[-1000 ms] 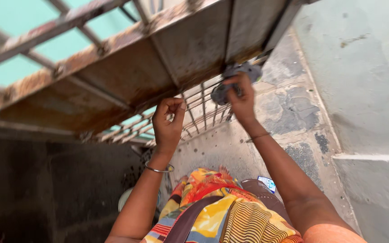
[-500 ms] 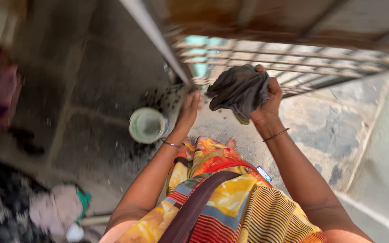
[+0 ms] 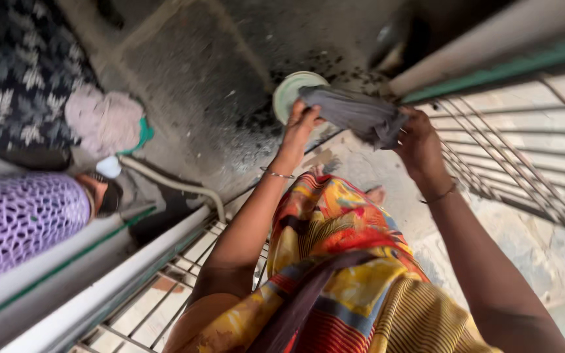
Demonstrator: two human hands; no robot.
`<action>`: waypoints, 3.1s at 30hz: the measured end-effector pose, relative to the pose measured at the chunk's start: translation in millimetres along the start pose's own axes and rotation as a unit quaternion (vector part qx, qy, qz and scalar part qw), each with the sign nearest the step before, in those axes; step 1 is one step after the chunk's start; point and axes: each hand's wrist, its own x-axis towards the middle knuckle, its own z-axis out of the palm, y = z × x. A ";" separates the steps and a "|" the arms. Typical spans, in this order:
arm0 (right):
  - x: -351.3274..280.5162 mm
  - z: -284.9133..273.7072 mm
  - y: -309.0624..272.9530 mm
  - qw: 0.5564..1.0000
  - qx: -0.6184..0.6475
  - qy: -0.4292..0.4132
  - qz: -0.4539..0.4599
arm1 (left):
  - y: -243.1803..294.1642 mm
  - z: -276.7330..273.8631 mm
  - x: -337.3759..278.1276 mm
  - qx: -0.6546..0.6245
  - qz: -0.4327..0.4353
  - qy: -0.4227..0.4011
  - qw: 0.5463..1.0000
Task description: The person washes a cloth in a bucket of soapy water and wipes down the metal bars and surfaces of a gate.
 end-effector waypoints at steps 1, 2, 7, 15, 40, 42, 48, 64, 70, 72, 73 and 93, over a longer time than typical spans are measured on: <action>12.6 -5.5 2.9 0.993 -0.116 0.010 0.028 | 3.9 -7.7 5.8 0.074 0.046 -0.013 0.996; 27.2 -8.3 10.1 0.992 -0.121 0.003 0.035 | 6.3 -14.5 11.0 0.071 0.050 -0.002 0.996; 81.6 -0.7 47.6 0.742 -0.664 -0.053 -0.071 | 0.5 -43.7 30.3 0.075 0.064 -0.094 0.991; 194.5 30.4 85.6 0.811 -0.516 -0.263 -0.085 | -58.2 -84.5 78.9 0.138 0.030 -0.038 0.989; 464.6 -209.7 441.4 0.505 -0.850 -0.125 0.079 | -297.6 -218.7 136.9 0.388 0.039 0.168 0.905; 469.3 -219.3 449.6 0.503 -0.851 -0.128 0.075 | -300.3 -220.9 138.0 0.380 0.054 0.175 0.906; 370.7 -108.4 330.4 0.716 -0.675 -0.091 -0.153 | -256.6 -204.2 123.9 0.322 0.083 0.203 0.921; 419.4 -141.2 392.2 0.636 -0.745 -0.131 -0.154 | -242.4 -199.7 112.9 0.184 -0.039 0.266 0.945; 449.4 -160.4 417.1 0.738 -0.670 -0.078 -0.021 | -256.3 -206.4 118.3 0.166 0.039 0.240 0.956; 419.3 -133.4 375.1 0.711 -0.664 -0.160 -0.166 | -250.4 -204.7 112.6 0.149 0.056 0.236 0.959; 395.2 -115.5 349.9 0.764 -0.612 -0.163 -0.123 | -246.8 -202.9 109.7 0.133 0.068 0.230 0.962; 465.9 -191.5 432.7 0.665 -0.734 -0.126 -0.054 | -283.4 -212.2 134.3 0.119 -0.042 0.257 0.958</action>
